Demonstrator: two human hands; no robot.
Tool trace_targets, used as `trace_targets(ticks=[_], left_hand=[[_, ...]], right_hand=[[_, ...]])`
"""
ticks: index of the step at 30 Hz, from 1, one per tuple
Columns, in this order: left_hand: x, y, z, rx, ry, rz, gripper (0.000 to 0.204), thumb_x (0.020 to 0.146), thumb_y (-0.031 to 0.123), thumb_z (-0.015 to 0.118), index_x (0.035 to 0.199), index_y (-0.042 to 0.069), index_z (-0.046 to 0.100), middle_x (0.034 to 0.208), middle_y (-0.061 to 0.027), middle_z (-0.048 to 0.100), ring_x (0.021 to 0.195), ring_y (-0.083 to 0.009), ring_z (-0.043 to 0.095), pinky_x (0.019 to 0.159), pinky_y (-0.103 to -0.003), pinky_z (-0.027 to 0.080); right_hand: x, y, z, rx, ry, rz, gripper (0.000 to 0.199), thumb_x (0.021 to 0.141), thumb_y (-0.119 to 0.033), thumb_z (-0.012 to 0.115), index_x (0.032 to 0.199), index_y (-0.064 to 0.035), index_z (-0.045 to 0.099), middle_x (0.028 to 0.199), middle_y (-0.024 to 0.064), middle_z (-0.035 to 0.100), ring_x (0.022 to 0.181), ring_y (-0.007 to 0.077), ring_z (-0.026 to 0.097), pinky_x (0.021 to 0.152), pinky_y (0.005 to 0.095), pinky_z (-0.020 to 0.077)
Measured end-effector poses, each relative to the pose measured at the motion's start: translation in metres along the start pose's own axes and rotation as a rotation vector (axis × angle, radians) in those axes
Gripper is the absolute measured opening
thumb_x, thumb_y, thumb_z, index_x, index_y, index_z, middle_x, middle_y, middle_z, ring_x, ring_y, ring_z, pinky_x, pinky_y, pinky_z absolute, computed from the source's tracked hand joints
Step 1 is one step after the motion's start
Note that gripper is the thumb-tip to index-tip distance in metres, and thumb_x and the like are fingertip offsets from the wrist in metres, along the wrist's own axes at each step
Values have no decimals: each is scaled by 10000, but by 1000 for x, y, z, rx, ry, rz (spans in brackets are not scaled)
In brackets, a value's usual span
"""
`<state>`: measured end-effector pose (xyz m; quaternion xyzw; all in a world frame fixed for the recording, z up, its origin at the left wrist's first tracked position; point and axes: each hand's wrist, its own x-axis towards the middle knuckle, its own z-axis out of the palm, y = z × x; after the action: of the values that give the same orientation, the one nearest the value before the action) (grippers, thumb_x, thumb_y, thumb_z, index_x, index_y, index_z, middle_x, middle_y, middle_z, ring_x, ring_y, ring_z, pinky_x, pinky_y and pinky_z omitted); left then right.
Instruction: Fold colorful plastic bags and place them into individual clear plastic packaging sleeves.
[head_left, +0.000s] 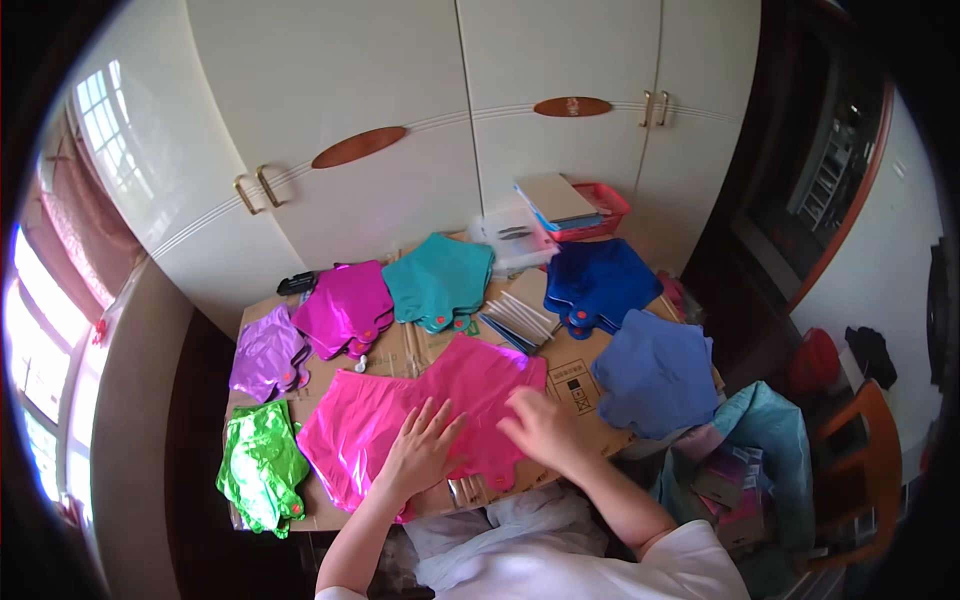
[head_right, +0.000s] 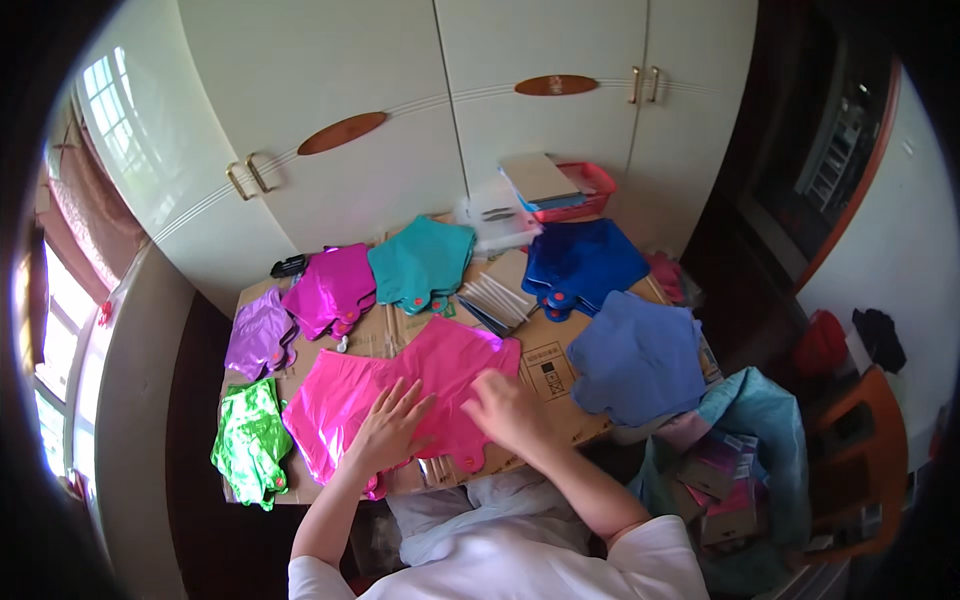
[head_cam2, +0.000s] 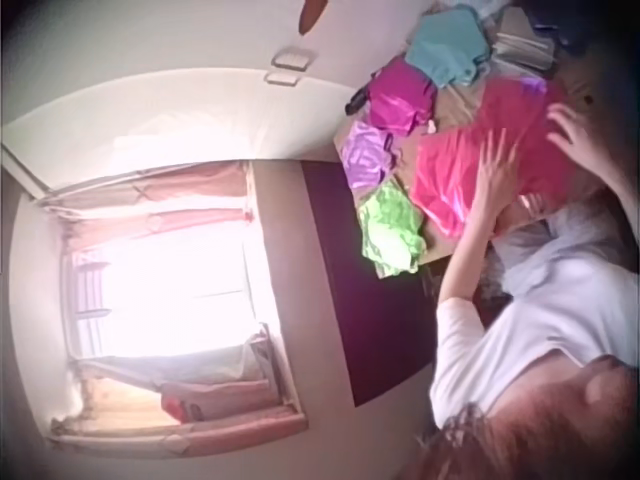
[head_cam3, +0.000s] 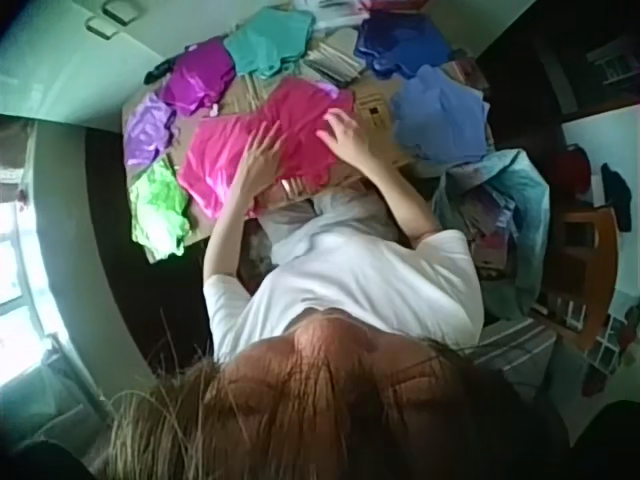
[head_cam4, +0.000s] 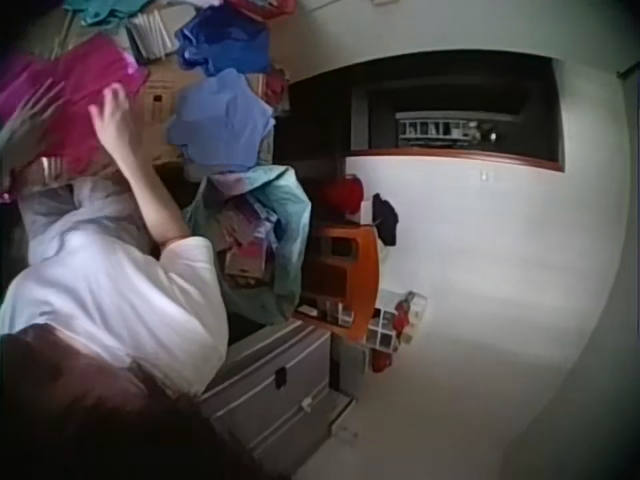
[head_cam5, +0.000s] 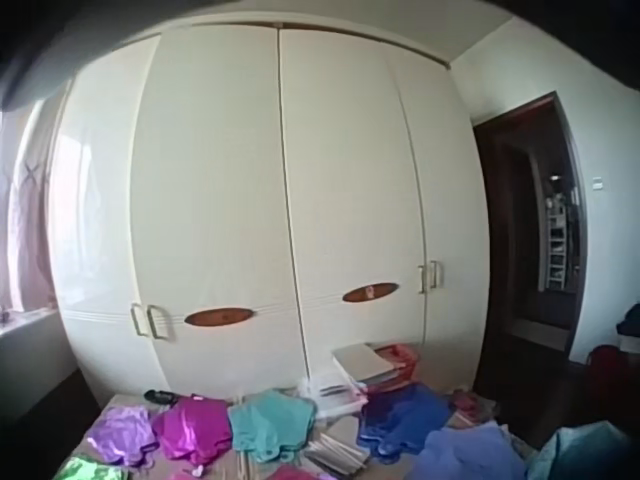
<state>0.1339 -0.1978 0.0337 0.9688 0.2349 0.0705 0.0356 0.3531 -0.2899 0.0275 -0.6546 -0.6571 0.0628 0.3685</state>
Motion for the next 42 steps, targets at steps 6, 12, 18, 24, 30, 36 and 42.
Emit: trace_targets(ticks=[6, 12, 18, 24, 30, 36, 42], left_hand=[[20, 9, 38, 105, -131, 25, 821, 757, 638, 585, 1421, 212, 357, 1438, -222, 325, 1304, -488, 304, 1016, -615, 294], [26, 29, 33, 135, -148, -3, 813, 763, 646, 573, 1416, 209, 364, 1430, -236, 329, 1282, -512, 322, 995, -605, 323], [34, 35, 22, 129, -167, 10, 790, 790, 595, 582, 1393, 126, 383, 1410, -236, 359, 1297, -458, 340, 996, -566, 349], [103, 34, 27, -121, -33, -97, 503, 836, 310, 609, 1280, 106, 489, 1120, -145, 551, 1044, -305, 550, 841, -416, 480], [175, 19, 39, 114, 384, 108, 301, 757, 72, 552, 1056, 92, 581, 880, -74, 508, 862, -242, 578, 665, -346, 516], [193, 7, 54, 117, 379, 164, 30, 751, 104, 562, 727, 88, 565, 823, -50, 523, 822, -210, 597, 623, -344, 537], [205, 8, 53, 111, 366, 166, 28, 754, 107, 562, 732, 91, 569, 812, -48, 535, 811, -214, 607, 618, -337, 541]], right_hand=[[-21, 96, -58, -680, 97, 321, 249, 775, -247, 676, 884, -29, 624, 957, 120, 634, 913, 274, 605, 779, 382, 505], [-27, 113, -44, -731, 133, 358, 138, 779, -185, 639, 721, -61, 626, 755, 67, 644, 752, 256, 634, 658, 400, 523], [-31, 119, -49, -548, 306, 431, 135, 782, -192, 649, 707, -81, 634, 707, 89, 636, 695, 275, 636, 596, 399, 507], [-32, 128, -64, 33, 417, 570, 188, 730, -205, 752, 766, -39, 671, 690, 123, 651, 606, 269, 635, 562, 354, 470], [-38, 155, -77, 447, 564, 605, 165, 810, -124, 701, 779, 10, 608, 656, 13, 583, 611, 70, 516, 567, 242, 419], [-19, 151, -120, 531, 730, 549, 147, 856, -119, 655, 808, -20, 559, 715, -18, 539, 665, 49, 468, 602, 216, 391], [14, 130, -170, -8, 1031, 303, 153, 882, -172, 627, 854, -31, 571, 743, 112, 584, 660, 215, 563, 633, 314, 452]])
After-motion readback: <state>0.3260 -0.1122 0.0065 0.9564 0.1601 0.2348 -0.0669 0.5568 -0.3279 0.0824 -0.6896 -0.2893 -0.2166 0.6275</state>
